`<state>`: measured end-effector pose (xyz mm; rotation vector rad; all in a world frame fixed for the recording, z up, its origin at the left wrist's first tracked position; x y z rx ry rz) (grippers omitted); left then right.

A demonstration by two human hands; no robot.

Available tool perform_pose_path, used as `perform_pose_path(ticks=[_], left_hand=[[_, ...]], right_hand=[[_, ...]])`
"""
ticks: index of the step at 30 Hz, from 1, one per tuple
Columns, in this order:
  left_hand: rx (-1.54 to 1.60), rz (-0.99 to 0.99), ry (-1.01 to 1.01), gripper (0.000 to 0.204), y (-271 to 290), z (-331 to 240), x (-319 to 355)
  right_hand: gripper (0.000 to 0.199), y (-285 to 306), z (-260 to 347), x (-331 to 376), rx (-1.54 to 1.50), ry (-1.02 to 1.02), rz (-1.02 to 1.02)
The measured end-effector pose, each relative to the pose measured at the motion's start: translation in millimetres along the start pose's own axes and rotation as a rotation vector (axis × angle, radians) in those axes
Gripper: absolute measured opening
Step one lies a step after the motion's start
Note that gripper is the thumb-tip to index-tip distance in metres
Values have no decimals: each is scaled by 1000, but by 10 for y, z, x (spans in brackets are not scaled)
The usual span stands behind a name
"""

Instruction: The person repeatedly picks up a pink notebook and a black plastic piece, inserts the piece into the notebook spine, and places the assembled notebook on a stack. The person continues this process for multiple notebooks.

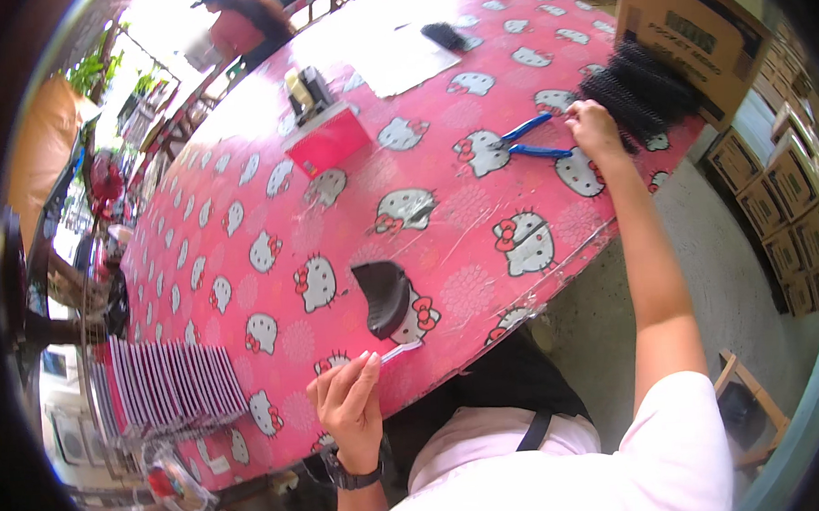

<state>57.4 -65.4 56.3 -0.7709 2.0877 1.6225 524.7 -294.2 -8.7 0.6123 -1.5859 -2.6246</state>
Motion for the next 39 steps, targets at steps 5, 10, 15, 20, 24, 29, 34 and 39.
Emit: perform_pose_path(ticks=[5, 10, 15, 20, 24, 29, 34, 39], left_hand=[[11, 44, 1, 31, 30, 24, 28], [52, 32, -24, 32, -4, 69, 33], [87, 19, -23, 37, 6, 39, 78], [86, 1, -16, 35, -1, 38, 75], [90, -8, -15, 35, 2, 37, 62], [91, -1, -12, 32, -4, 37, 66], [182, 63, 126, 26, -22, -146, -116], [116, 216, 52, 23, -121, -189, -103]], right_hand=[[25, 438, 852, 691, -567, 70, 59], [24, 541, 2003, 1926, -783, 560, 787], [22, 468, 2165, 2256, -907, 542, 921], [22, 469, 2164, 2233, -899, 559, 952], [19, 477, 2153, 2240, -859, 626, 986], [23, 441, 2146, 2262, -839, 663, 1071], [38, 496, 2198, 2272, -884, 613, 948], [45, 440, 2219, 2322, -753, 600, 1151]])
Point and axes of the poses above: each hand's wrist, its own x-axis away from the middle knuckle, its own y-axis out of the back of the hand, z = x × y, the point moved 4 cm from there along -x, towards the middle knuckle, and after that the axes turned 6 degrees about -y, right-handed, at the moved point
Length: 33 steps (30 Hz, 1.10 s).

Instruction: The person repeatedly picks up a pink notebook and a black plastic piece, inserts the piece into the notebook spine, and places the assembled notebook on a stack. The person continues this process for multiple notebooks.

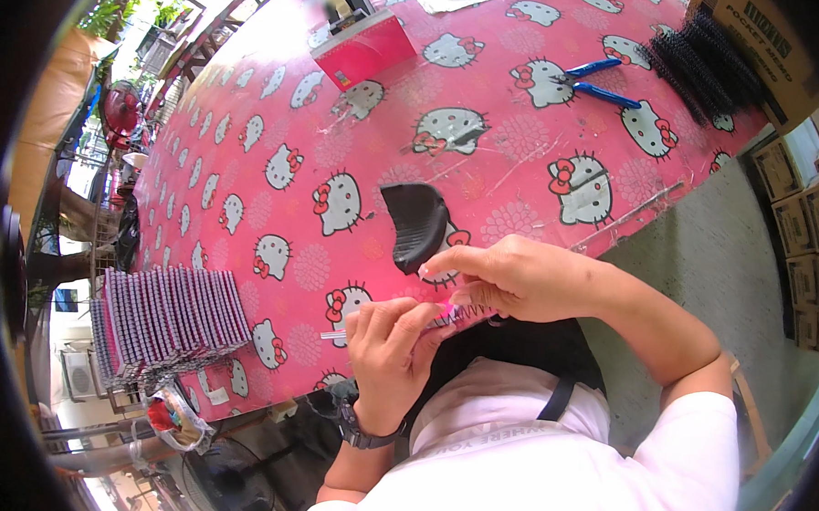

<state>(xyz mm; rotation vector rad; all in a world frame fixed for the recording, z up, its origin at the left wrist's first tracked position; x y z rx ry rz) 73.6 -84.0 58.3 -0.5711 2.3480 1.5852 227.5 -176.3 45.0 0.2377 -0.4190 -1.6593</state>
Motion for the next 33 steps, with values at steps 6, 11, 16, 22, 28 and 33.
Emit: perform_pose_path(ticks=[6, 11, 16, 22, 28, 33], left_hand=[[69, -3, -32, 23, 42, 5, -23], [52, -1, 0, 20, 42, 13, 29], [34, 9, -38, 19, 79, -15, -35], [-64, 28, -79, 26, 57, 61, 8], [-79, -22, -42, 22, 166, 303, 149], [-49, -68, -99, 22, 157, 305, 184]], right_hand=[[66, 297, -84, -545, 606, 256, -231], [73, 83, -156, -850, 768, 144, 11], [67, 54, -250, -820, 716, 203, -95], [54, 239, -348, -534, 181, 128, -125], [46, 43, -312, -178, -572, 251, 288], [46, 39, -244, -183, -114, 60, 60]])
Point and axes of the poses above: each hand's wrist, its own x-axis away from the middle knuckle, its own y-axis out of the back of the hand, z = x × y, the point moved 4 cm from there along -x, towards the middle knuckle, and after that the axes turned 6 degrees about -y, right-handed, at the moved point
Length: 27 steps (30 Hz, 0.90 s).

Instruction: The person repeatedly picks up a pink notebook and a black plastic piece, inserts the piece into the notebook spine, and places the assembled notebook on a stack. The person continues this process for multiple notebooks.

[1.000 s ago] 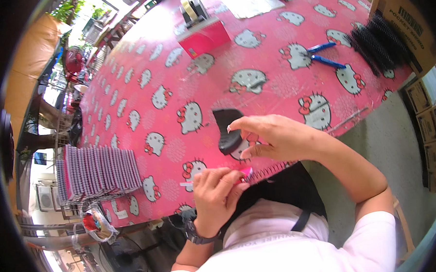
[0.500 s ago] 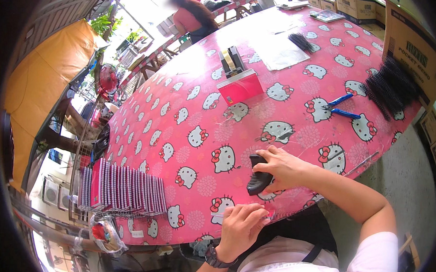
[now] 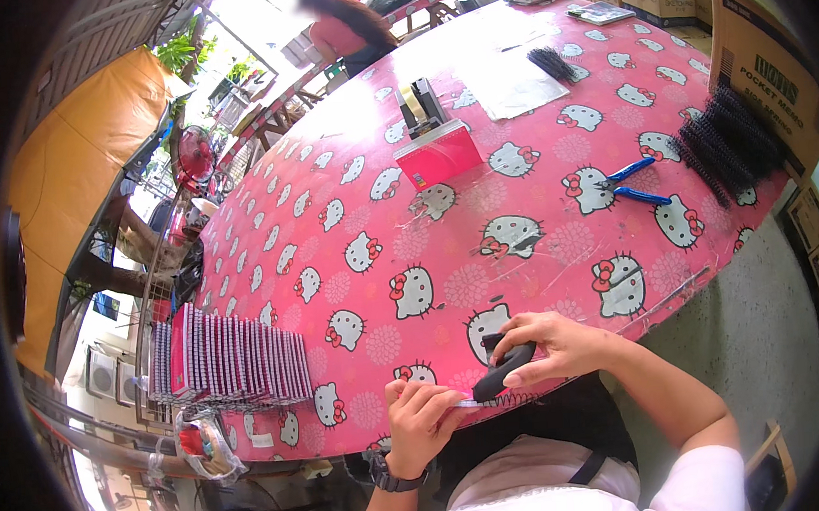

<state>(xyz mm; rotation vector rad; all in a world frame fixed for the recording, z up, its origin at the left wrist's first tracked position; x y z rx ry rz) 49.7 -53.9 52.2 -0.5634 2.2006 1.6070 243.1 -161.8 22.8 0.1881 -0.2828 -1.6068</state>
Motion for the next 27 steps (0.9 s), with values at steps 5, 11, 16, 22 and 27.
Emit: perform_pose_path(ticks=[5, 11, 16, 22, 27], left_hand=[[7, -30, -15, 22, 27, -18, -12], [1, -14, 43, 25, 50, -63, -68], [113, 53, 13, 28, -23, -204, -208], [140, 18, 38, 24, -41, -207, -152], [189, 74, 72, 23, -1, -247, -200]], right_hand=[[40, -115, 80, -10, -323, 112, 209], [42, -72, 81, 8, -525, 91, 107], [51, 362, -70, 9, 561, 88, -620], [55, 433, -283, 28, 640, 2, -674], [56, 432, -279, 34, 647, -10, -678]])
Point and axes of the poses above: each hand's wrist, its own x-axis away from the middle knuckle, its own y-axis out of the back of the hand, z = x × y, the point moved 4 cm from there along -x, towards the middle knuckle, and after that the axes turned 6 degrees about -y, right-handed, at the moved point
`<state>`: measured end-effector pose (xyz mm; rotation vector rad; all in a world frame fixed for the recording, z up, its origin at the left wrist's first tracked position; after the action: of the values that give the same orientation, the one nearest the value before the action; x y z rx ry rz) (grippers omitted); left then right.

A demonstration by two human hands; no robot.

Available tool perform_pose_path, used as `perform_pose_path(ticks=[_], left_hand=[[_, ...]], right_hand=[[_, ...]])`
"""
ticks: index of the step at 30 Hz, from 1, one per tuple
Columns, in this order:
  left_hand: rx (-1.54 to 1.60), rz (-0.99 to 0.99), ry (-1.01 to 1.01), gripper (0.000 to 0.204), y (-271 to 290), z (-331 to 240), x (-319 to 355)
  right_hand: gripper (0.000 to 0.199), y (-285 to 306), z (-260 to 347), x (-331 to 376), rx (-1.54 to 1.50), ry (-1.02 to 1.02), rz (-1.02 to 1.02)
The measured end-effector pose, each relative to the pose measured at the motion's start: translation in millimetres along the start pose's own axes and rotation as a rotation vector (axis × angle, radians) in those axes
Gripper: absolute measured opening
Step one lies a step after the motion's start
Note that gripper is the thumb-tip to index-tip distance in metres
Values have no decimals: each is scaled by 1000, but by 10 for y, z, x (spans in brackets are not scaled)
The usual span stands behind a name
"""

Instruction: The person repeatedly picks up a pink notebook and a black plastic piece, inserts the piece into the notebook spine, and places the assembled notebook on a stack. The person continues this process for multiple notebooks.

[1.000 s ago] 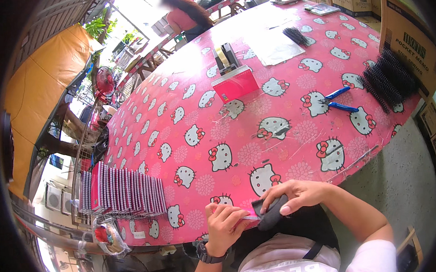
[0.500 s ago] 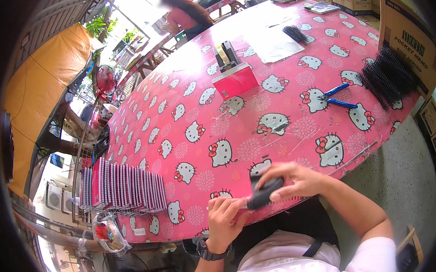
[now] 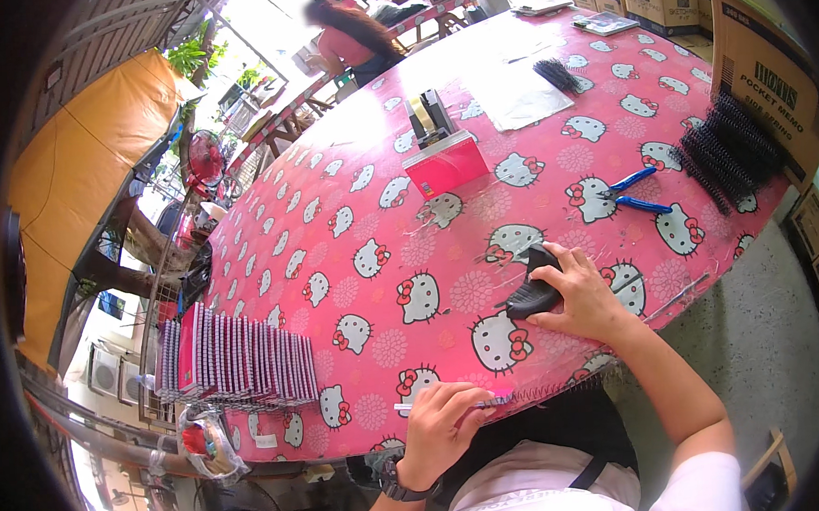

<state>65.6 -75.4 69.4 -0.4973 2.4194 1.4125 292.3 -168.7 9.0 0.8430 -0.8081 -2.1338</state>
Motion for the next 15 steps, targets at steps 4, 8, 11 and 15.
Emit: perform_pose_path(ticks=[4, 8, 11, 15], left_hand=[[-38, 44, -7, 22, 43, -83, -90], [29, 28, -29, 21, 11, -14, -81], [58, 38, 6, 21, 12, -3, -64], [14, 77, 32, 23, 2, -7, -86]], right_hand=[[56, -11, -9, 7, 18, 8, -7], [56, -17, -17, 8, 16, 9, -7], [57, -29, -53, 14, 26, 18, -14], [58, 11, -3, 28, 68, -7, 2]])
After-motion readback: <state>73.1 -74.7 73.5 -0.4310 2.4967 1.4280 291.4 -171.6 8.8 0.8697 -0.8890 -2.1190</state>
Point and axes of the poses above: each hand's wrist, its own x-axis away from the middle knuckle, its own y-axis out of the back of the hand, z = x × y, the point moved 4 cm from there along -x, towards the middle knuckle, and after that the axes turned 6 degrees about -y, right-handed, at the moved point
